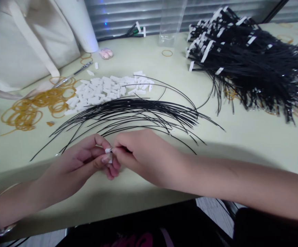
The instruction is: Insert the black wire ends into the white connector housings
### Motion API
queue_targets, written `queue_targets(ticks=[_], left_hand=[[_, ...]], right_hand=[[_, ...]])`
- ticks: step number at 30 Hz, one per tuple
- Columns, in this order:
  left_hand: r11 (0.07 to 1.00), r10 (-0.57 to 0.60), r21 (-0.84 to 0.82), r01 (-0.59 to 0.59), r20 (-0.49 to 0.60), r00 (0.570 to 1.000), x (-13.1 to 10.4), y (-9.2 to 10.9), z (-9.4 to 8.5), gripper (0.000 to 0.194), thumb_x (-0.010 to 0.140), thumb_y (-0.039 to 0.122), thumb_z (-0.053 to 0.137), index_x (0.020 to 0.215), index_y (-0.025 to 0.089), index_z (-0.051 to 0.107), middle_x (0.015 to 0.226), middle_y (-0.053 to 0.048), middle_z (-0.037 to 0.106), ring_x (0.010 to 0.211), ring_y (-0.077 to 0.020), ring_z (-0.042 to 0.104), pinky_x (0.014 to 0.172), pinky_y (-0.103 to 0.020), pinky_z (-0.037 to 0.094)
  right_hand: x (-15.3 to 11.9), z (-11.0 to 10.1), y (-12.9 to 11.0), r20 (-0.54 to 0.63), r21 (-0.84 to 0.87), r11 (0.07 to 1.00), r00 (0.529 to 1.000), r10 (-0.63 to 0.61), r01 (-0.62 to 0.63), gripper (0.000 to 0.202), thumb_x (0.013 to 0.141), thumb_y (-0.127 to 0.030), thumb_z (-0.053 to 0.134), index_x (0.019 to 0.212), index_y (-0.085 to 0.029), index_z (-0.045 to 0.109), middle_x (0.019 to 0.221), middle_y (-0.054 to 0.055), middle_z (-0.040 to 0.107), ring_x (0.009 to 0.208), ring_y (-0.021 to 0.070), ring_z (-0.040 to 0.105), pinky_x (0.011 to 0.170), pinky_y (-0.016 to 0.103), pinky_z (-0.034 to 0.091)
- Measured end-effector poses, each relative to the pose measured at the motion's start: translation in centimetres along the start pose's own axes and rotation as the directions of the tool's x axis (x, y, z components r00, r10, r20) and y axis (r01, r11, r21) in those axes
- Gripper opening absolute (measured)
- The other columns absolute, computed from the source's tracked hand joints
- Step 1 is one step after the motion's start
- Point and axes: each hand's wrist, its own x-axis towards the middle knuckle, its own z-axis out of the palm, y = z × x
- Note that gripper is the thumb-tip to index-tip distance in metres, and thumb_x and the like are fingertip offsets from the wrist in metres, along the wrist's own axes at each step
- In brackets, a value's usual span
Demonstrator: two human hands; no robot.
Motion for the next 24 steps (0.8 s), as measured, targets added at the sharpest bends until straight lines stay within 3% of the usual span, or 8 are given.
queue_targets(ticks=[6, 18, 24], left_hand=[[0.999, -0.027, -0.025, 0.027, -0.021, 0.999, 0.1, 0.2, 0.0, 0.012, 0.089, 0.025, 0.051, 0.088, 0.017, 0.041, 0.08, -0.003, 0.066, 0.069, -0.0136, 0.065, 0.066, -0.029, 0.055], [1.0, -0.031, -0.003, 0.031, -0.002, 1.0, -0.1, 0.1, 0.0, 0.016, 0.087, 0.025, 0.054, 0.079, 0.016, 0.043, 0.068, -0.001, 0.065, 0.062, -0.0114, 0.063, 0.059, -0.023, 0.051], [1.0, -0.025, -0.012, 0.025, 0.003, 1.0, 0.0, 0.1, -0.1, 0.015, 0.087, 0.024, 0.054, 0.081, 0.017, 0.043, 0.071, 0.0, 0.064, 0.063, -0.0112, 0.063, 0.061, -0.023, 0.051]], right_hand=[[0.1, -0.3, 0.0, 0.037, 0.094, 0.983, 0.987, 0.157, -0.159, 0.02, 0.085, -0.03, 0.047, 0.08, -0.017, 0.06, 0.061, -0.005, 0.052, 0.053, 0.0019, 0.04, 0.05, 0.014, 0.028], [-0.2, 0.8, 0.3, -0.029, 0.0, 1.0, 0.999, 0.02, -0.02, 0.024, 0.087, -0.024, 0.045, 0.072, -0.016, 0.062, 0.064, -0.003, 0.057, 0.057, 0.0019, 0.043, 0.056, 0.015, 0.029], [-0.1, 0.7, 0.4, -0.028, 0.022, 0.999, 0.999, 0.027, -0.027, 0.024, 0.088, -0.026, 0.043, 0.073, -0.016, 0.06, 0.064, -0.005, 0.056, 0.058, 0.0007, 0.043, 0.056, 0.013, 0.03]])
